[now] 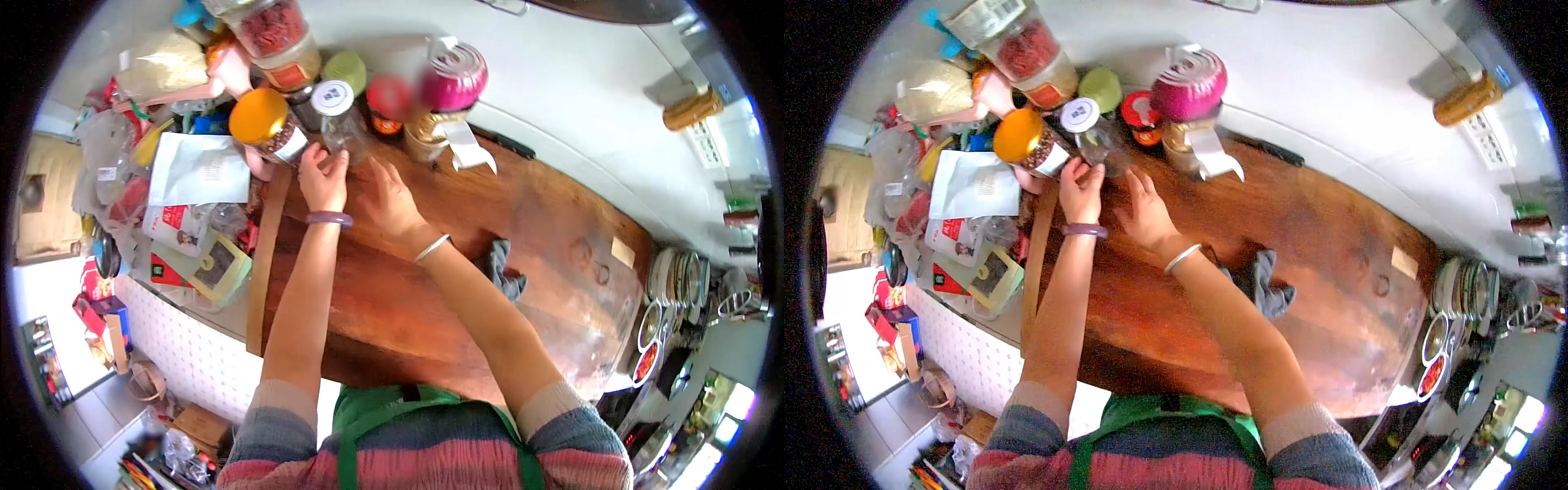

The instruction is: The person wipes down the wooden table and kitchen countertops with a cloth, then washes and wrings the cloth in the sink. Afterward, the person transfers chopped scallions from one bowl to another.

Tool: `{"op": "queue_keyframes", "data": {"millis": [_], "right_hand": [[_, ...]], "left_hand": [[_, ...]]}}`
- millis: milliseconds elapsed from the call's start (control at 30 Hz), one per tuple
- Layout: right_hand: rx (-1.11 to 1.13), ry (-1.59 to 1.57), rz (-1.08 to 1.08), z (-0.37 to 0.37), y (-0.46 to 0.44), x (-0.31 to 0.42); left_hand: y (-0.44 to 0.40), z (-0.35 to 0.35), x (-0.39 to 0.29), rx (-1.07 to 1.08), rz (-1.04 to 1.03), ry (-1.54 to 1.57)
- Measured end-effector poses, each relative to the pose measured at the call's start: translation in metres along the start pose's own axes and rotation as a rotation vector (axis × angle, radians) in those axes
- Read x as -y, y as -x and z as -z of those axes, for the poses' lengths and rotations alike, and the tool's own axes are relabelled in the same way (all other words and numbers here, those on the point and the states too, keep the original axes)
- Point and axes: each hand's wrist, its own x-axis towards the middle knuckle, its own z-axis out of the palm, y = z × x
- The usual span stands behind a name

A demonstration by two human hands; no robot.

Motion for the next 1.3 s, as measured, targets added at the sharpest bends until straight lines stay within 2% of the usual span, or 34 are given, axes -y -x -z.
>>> {"op": "queue_keyframes", "data": {"millis": [100,133,200,233,300,367,467,567,633,667,700,733,800,867,1000,1033,1100,1133,1233,1300], "right_hand": [[-0.038,0.095,0.037,0.059,0.044,0.022],[-0.038,0.169,-0.069,0.081,0.069,0.032],[-0.087,0.503,-0.072,0.115,0.126,0.030],[-0.018,0.645,-0.062,0.129,0.149,0.039],[0.069,0.782,-0.133,0.127,0.219,0.000],[-0.052,0.650,-0.094,0.119,0.256,-0.039],[-0.176,0.430,-0.317,0.101,0.240,-0.064],[-0.157,-0.153,-0.379,0.069,0.167,0.005],[0.018,0.249,0.154,0.030,0.129,0.025],[0.221,0.418,0.150,0.004,0.120,0.038],[0.415,0.592,0.150,-0.018,0.114,0.045],[0.384,0.582,0.146,-0.033,0.108,0.044],[0.333,0.561,0.132,-0.057,0.104,0.038],[0.305,0.584,0.127,-0.065,0.105,0.040],[0.292,0.642,0.052,-0.065,0.106,0.050],[0.250,0.624,0.095,-0.066,0.103,0.054],[0.164,0.586,0.179,-0.072,0.095,0.062],[0.154,0.438,0.229,-0.077,0.085,0.073],[0.076,0.337,0.304,-0.099,0.048,0.105],[0.092,0.183,0.298,-0.123,0.014,0.118]], "left_hand": [[0.017,0.009,0.014,0.044,0.004,0.127],[0.030,0.016,0.017,0.083,-0.008,0.093],[0.063,0.039,0.014,0.153,-0.046,0.011],[0.082,0.053,0.015,0.160,-0.153,-0.088],[0.114,0.079,0.033,0.169,-0.312,-0.218],[0.145,0.106,0.034,0.184,-0.282,-0.278],[0.181,0.145,0.031,0.184,-0.225,-0.381],[0.193,0.185,0.044,0.048,-0.171,-0.429],[0.193,0.218,0.052,-0.070,-0.112,-0.466],[0.191,0.236,0.055,-0.150,0.057,-0.489],[0.180,0.254,0.058,-0.232,-0.033,-0.598],[0.162,0.270,0.058,-0.316,-0.127,-0.704],[0.128,0.294,0.047,-0.425,-0.055,-0.655],[0.090,0.309,0.031,-0.469,-0.080,-0.664],[0.005,0.324,0.045,-0.603,0.060,-0.528],[-0.005,0.324,0.046,-0.626,0.083,-0.514],[-0.013,0.323,0.044,-0.658,0.052,-0.583],[-0.016,0.322,0.041,-0.668,0.037,-0.621],[-0.028,0.334,0.029,-0.535,0.189,-0.505],[-0.035,0.337,0.025,-0.549,0.141,-0.415]]}}
